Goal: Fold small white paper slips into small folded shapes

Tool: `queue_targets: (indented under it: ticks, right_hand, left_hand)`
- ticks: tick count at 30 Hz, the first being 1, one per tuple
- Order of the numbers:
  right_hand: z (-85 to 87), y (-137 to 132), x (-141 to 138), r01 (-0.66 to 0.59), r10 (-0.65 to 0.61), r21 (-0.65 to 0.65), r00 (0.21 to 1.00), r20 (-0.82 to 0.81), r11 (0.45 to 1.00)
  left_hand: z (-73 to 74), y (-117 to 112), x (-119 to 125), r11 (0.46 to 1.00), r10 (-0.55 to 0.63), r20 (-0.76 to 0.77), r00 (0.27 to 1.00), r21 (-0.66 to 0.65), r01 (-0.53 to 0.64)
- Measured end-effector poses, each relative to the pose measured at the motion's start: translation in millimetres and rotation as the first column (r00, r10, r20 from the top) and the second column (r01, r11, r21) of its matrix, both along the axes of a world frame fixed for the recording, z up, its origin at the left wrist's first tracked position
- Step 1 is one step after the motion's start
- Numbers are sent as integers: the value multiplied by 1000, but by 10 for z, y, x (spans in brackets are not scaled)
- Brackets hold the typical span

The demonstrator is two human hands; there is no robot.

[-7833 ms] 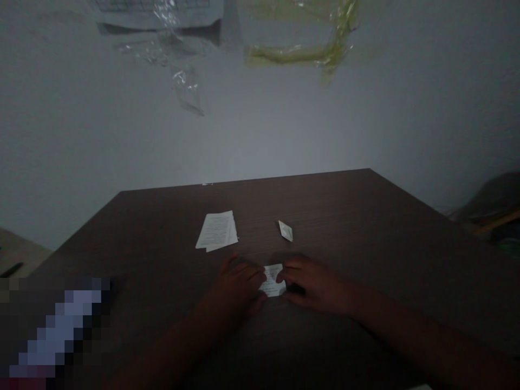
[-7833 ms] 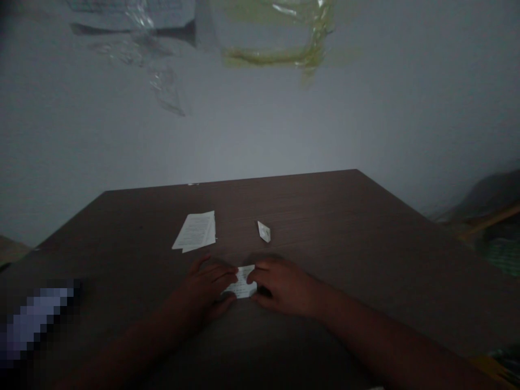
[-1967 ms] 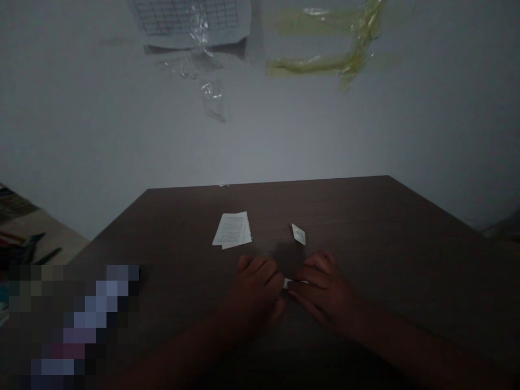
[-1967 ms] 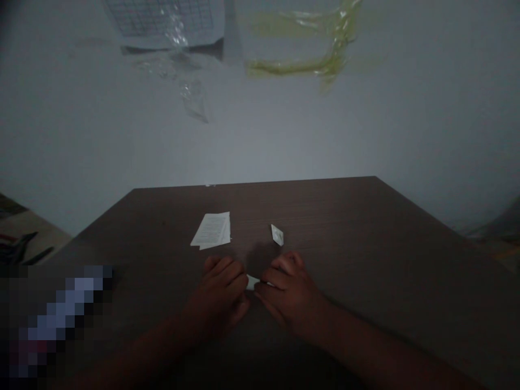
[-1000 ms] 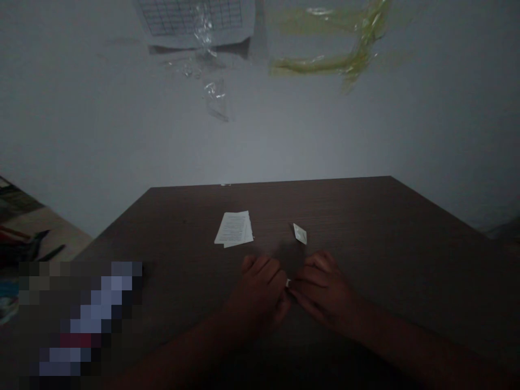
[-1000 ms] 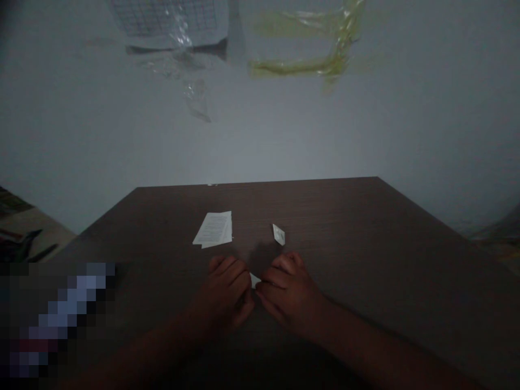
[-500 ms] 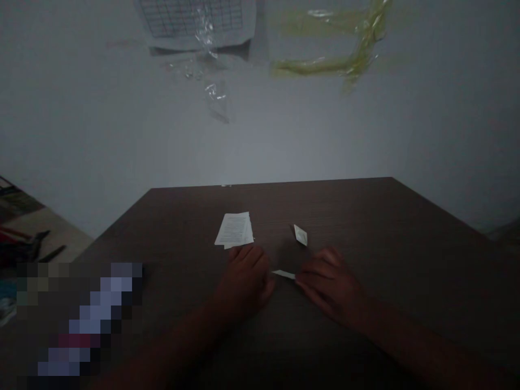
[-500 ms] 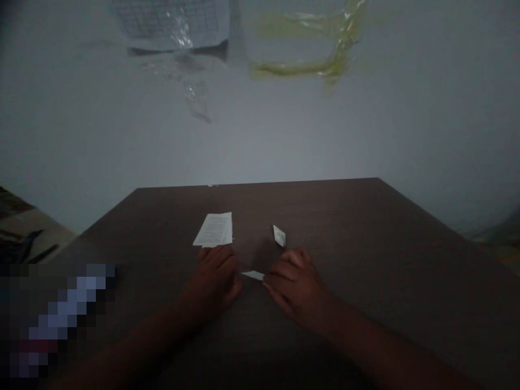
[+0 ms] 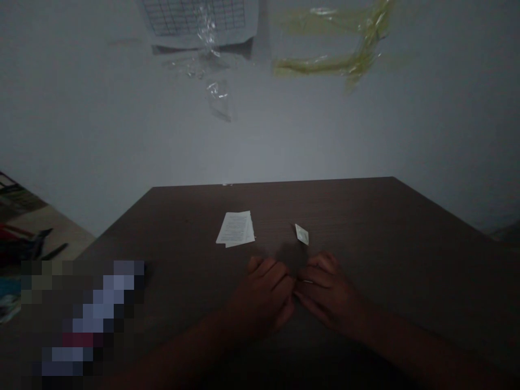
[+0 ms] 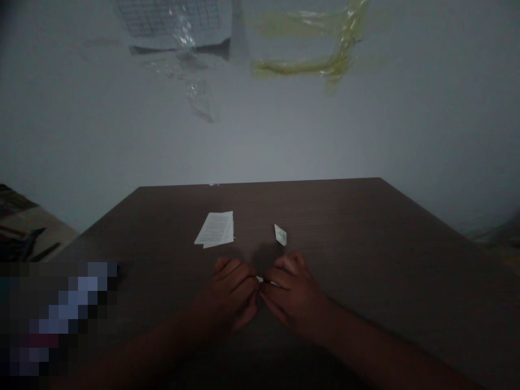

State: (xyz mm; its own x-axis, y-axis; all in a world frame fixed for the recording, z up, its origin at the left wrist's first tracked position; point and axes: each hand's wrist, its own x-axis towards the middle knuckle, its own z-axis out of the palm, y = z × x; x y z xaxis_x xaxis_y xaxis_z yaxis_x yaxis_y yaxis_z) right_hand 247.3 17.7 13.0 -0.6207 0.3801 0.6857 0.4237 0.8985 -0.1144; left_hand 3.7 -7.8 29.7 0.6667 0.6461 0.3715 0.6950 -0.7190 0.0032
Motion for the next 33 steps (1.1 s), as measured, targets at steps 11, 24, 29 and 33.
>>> queue_targets:
  ticks: [11, 24, 29, 33]
  right_hand:
    - [4, 46, 27, 10, -8, 47, 999, -41, 999]
    - [-138, 157, 84, 100, -99, 1, 990, 97, 995]
    - [-187, 189, 75, 90, -86, -20, 985, 148, 996]
    - [-212, 222, 105, 155, -149, -30, 978, 143, 987]
  left_hand:
    - [22, 91, -68, 996, 82, -26, 996, 18, -82]
    - [85, 224, -249, 990, 72, 15, 997, -124, -69]
    - [-74, 230, -233, 984, -52, 39, 998, -169, 57]
    - [-166, 277, -291, 975, -114, -4, 994, -193, 111]
